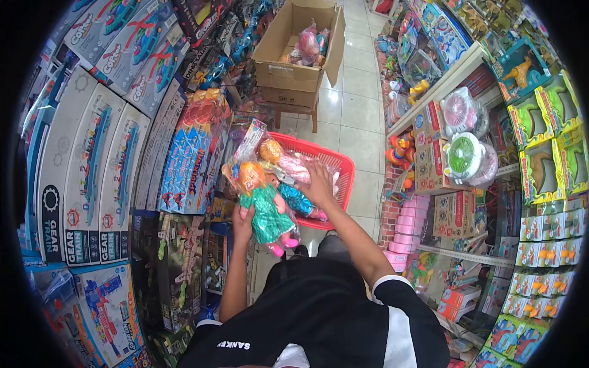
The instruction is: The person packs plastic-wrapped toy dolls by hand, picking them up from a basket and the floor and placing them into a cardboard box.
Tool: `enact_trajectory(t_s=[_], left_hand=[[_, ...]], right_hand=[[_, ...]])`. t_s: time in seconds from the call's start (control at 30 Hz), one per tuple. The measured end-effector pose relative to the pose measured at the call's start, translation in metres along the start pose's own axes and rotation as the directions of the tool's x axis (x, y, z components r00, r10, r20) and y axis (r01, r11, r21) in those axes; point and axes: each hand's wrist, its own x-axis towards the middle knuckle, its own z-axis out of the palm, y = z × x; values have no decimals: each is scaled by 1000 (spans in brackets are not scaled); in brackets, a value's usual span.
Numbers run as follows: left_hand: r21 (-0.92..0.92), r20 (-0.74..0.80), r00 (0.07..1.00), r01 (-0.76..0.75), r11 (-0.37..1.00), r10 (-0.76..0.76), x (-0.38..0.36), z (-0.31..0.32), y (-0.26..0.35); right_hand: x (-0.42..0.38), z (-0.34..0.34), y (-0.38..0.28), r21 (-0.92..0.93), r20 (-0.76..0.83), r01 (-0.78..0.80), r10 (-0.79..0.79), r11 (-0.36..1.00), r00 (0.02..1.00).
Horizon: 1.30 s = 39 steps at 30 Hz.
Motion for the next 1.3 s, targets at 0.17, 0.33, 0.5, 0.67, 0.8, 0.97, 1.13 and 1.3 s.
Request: enact_trajectory(t_s=[0.17, 0.33, 0.5, 0.67, 0.8, 0.97, 1.13, 1.3], left_hand=[[-94, -8, 998, 57, 994, -58, -3, 15, -3], [-99, 14, 996, 90, 991, -89, 10, 33, 4], [-101, 53, 996, -61, 993, 67, 14, 79, 49], [-194, 45, 991, -118, 974, 129, 9, 154, 66], [-118, -16, 999, -50, 992, 49, 8, 235, 67], [-46, 2, 1000, -23, 999, 23, 7, 327, 68], [-35, 86, 993, -81, 996, 83, 6, 383, 67], [69, 118, 985, -138, 988, 130, 18, 408, 59]], right_hand=[[22, -19, 3, 178, 117, -20, -1, 984, 993], [31, -63, 8, 321, 98, -57, 27, 945, 995], [21, -105, 49, 601, 141, -237, 190, 763, 972], [2, -132, 146, 779, 79, -227, 268, 584, 960], [-16, -178, 217, 889, 153, -285, 353, 359, 923], [-44, -243, 284, 855, 239, -444, 557, 268, 796], [-74, -234, 363, 926, 371, -291, 448, -239, 813], [-75, -257, 375, 966, 245, -257, 443, -33, 862]])
